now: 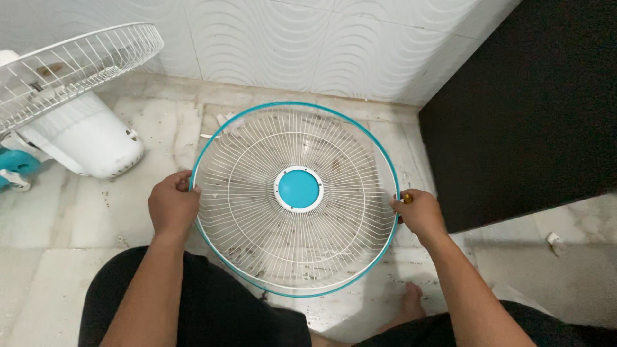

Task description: The person assembles a fan by attaching the front grill to the fan base. They use a screwdriver to tighten screws around the central hub and then secure the outer ring of the grill.

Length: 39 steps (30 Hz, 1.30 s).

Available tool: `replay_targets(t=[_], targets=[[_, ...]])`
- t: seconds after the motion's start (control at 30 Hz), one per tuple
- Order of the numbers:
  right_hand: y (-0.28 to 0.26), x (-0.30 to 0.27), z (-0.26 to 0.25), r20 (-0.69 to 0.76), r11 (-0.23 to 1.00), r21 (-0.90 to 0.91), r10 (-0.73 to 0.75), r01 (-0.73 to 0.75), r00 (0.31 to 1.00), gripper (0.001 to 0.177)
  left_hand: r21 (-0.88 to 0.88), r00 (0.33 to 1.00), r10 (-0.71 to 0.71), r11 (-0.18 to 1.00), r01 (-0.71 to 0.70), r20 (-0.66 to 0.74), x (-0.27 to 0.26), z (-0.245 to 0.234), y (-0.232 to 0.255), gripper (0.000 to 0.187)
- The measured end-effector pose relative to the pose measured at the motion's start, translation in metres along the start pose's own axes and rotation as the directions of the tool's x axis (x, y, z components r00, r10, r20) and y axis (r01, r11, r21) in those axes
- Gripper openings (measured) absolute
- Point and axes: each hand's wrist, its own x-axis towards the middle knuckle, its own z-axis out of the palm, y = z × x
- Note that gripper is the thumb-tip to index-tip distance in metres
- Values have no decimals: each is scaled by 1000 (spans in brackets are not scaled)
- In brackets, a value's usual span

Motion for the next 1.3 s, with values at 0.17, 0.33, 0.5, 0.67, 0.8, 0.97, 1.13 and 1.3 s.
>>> replay_targets(t=[0.17, 0.33, 0.5, 0.67, 0.8, 0.97, 1.13, 1.3], targets=[[2, 2, 6, -56, 1000, -15, -13, 12, 998, 27, 50, 998, -34, 998, 31, 46, -1, -8, 3, 37], [-2, 9, 6, -65, 999, -31, 18, -20, 998, 28, -39, 978, -188, 981, 192, 86, -4, -10, 8, 36], [1, 20, 11, -101, 999, -38, 13, -17, 995, 27, 49, 997, -72, 996, 72, -9, 2, -9, 7, 35], [1, 27, 12, -91, 998, -62, -5, 0, 996, 27, 77, 995, -102, 992, 100, 21, -1, -11, 15, 34], [-5, 24, 12, -98, 998, -64, -18, 12, 995, 33, 174, 995, -97, 980, 96, -1, -3, -11, 23, 35], [-8, 24, 18, -163, 995, -84, -67, 54, 984, 40, 308, 998, -56, 949, 62, -25, -5, -4, 33, 47], [-13, 27, 19, -198, 990, -137, -68, 41, 978, 37, 371, 998, -27, 927, 47, -59, -4, -1, 35, 42], [-27, 23, 14, -125, 981, -196, -24, -1, 992, 31, 452, 998, -55, 890, 51, -5, -5, -7, 44, 36]])
